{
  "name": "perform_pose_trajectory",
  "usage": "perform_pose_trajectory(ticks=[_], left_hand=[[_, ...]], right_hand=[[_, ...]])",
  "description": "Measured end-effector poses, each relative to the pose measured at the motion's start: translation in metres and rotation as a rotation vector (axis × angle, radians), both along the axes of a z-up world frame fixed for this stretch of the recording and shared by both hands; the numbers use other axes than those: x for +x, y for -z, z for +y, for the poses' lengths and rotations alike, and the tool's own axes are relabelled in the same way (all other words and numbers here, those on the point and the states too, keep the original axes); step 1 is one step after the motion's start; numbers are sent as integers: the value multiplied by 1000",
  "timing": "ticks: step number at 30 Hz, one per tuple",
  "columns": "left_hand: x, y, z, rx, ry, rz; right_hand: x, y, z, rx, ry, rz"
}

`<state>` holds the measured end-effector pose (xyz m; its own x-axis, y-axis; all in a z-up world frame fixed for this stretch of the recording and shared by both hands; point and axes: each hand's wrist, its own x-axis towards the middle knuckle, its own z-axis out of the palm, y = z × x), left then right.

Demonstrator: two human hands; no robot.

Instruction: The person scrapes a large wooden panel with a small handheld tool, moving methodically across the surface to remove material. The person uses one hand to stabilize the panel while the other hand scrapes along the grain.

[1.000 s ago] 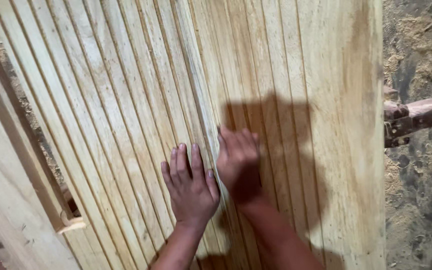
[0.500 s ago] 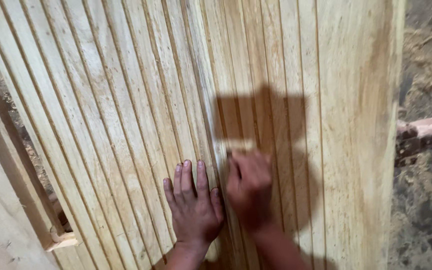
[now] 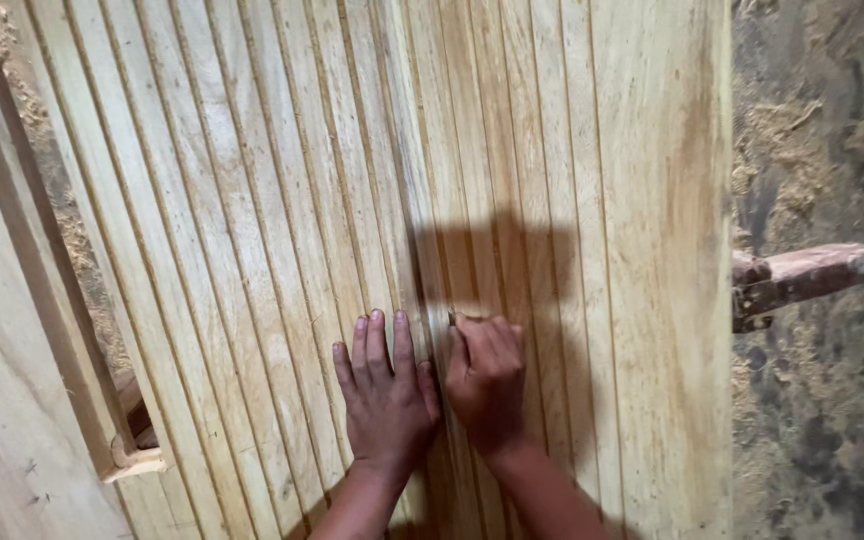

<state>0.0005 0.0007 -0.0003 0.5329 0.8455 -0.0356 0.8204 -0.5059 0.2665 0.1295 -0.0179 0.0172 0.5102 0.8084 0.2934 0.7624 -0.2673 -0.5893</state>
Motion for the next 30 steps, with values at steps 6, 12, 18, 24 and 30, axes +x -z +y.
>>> perform_pose_trajectory(ticks=[6, 12, 18, 24, 30], left_hand=[[1, 0, 2, 25, -7, -3], [0, -11, -2, 56, -9, -54], [1, -9, 5, 29, -34, -111], [-2, -10, 3, 17, -28, -88], [-1, -12, 6, -11, -21, -138]], right_hand=[[50, 32, 115, 76, -48, -122], [52, 24, 126, 10, -35, -195], [23, 20, 76, 145, -81, -282], [44, 28, 131, 53, -20, -313], [17, 23, 73, -56, -38, -217]])
